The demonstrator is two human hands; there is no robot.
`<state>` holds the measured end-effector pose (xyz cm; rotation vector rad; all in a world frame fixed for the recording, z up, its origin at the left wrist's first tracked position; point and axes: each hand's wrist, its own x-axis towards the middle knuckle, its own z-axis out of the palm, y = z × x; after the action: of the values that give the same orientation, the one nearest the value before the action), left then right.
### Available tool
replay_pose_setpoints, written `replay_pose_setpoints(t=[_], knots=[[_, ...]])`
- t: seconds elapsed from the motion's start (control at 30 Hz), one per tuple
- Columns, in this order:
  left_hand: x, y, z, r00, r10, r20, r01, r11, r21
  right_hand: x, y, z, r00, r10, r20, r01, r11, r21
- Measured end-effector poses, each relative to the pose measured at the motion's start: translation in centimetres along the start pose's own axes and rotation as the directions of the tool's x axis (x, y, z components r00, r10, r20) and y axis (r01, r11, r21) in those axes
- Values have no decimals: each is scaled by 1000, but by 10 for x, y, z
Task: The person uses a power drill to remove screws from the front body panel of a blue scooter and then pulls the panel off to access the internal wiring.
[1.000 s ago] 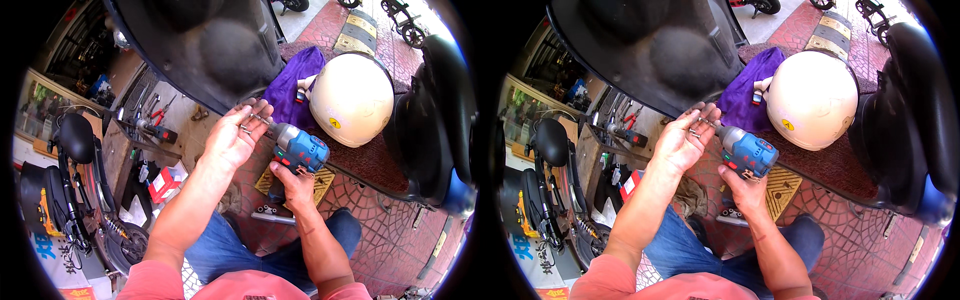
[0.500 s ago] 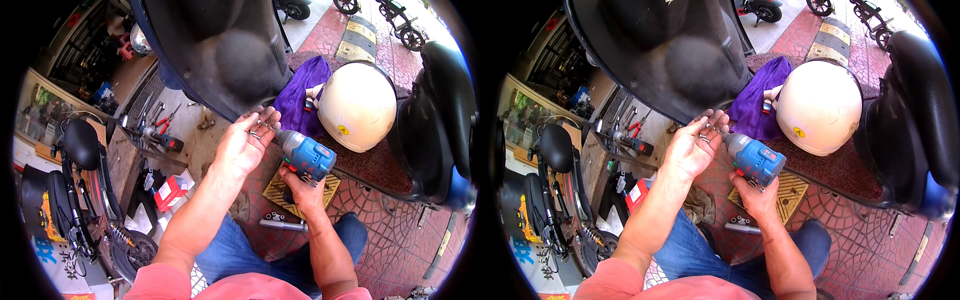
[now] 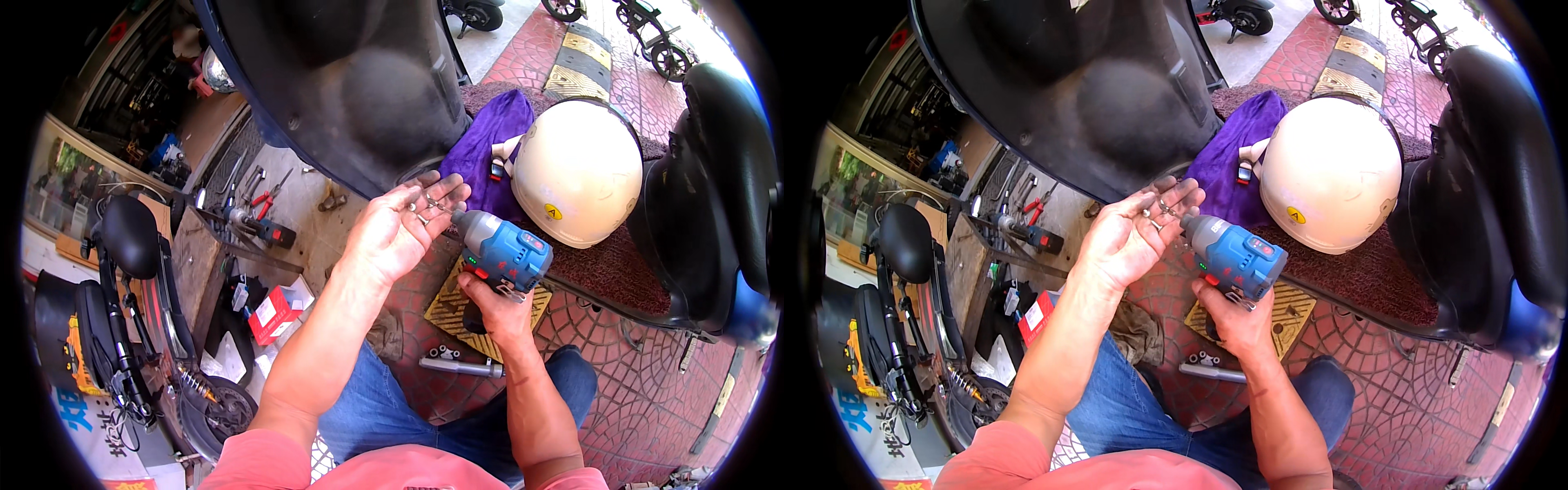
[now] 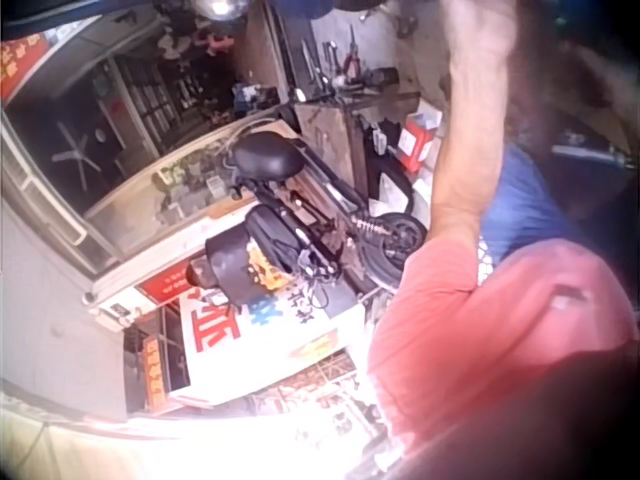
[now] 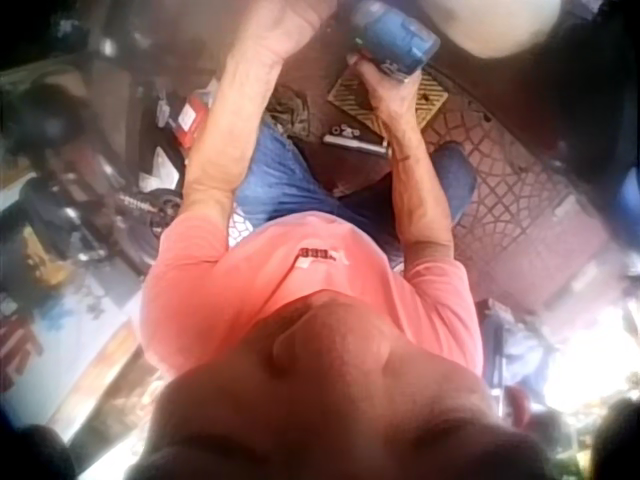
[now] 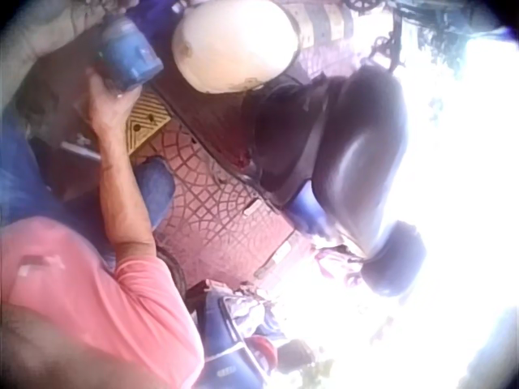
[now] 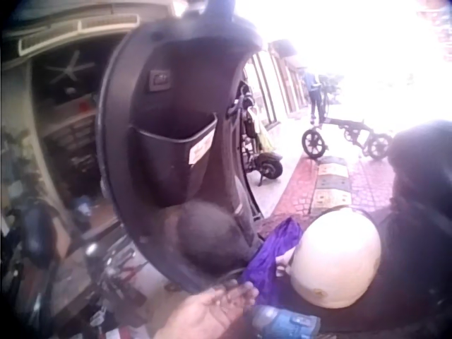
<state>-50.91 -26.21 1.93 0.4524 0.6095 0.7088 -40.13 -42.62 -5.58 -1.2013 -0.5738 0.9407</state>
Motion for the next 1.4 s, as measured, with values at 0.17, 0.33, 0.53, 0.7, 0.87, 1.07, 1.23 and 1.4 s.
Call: replay_pose_setpoints(t=[0.17, 0.33, 0.53, 0.7, 0.87, 1.07, 1.23, 1.4], knots=[[15, -21, -12, 963, 76, -258, -32, 985, 172, 3, -1, -4, 999, -16, -31, 17, 999, 29], [23, -27, -20, 990, -94, -108, 96, 995, 14, 7, -3, -7, 999, -1, -46, 4, 997, 78], [22, -36, -11, 995, -64, -73, 71, 993, 96, 12, -2, -17, 998, -2, -65, 8, 995, 99], [22, -38, -6, 988, -136, -66, 145, 975, 165, 15, -6, -19, 998, 10, -70, 2, 987, 159], [27, -40, -15, 984, -97, -150, 147, 915, 376, 18, -1, -20, 996, -42, -73, 52, 988, 144], [29, -41, -5, 979, -130, -156, 175, 928, 329, 19, 2, -25, 997, 10, -73, 4, 983, 183], [33, -40, -12, 990, -72, -121, 116, 903, 414, 21, 0, -23, 998, 14, -68, 0, 980, 197], [28, -24, -5, 993, -63, -98, 103, 870, 482, 21, 0, -23, 997, 12, -73, -1, 990, 138]])
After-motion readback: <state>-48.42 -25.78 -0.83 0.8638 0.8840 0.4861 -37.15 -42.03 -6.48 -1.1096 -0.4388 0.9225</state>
